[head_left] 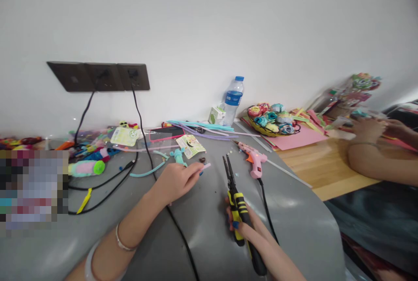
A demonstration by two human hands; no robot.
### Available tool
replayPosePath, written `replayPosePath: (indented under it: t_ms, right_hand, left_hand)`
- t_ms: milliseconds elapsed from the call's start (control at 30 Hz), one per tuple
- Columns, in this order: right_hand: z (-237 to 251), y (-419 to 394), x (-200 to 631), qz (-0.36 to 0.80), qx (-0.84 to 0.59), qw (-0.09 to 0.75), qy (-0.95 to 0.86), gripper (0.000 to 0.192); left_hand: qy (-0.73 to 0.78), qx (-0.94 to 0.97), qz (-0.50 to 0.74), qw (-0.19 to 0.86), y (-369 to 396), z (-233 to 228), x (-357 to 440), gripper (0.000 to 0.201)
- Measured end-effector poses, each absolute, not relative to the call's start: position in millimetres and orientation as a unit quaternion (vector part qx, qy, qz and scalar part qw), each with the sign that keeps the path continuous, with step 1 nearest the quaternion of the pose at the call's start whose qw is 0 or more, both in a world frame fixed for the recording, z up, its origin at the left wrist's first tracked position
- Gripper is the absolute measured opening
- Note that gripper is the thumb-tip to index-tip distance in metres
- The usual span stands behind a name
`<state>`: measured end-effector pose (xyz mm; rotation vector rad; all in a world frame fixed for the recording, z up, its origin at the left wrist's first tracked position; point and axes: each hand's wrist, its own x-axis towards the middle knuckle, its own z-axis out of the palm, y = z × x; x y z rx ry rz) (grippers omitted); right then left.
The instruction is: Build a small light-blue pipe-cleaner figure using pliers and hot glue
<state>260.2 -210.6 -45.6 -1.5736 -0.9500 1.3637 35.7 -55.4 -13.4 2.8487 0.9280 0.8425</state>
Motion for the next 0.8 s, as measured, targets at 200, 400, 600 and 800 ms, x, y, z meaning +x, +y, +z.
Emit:
replayPosePath:
  t_ms: [200, 400, 600, 800]
  right_hand:
    - [-42, -207, 259, 0.539, -0.636, 0.394, -0.387, 0.072]
    - [-38, -205, 262, 0.550, -0.634, 0.362, -0.405, 0.067]
    - [-34, -203, 260, 0.546, -0.617, 0.368, -0.432, 0.058]
    - [-27, -203, 252, 0.534, -0.618, 0.400, -0.417, 0.054]
  left_hand:
    - [0.277, 0.920, 0.278, 0.025, -57, -14, 37, 0.034]
    - [0.279, 0.926, 0.253, 0.029, -59, -15, 39, 0.034]
    - [0.264, 0.931, 0.251, 0.017, -60, -16, 39, 0.034]
    - [0.262, 0.931, 0.254, 0.017, -60, -17, 40, 0.034]
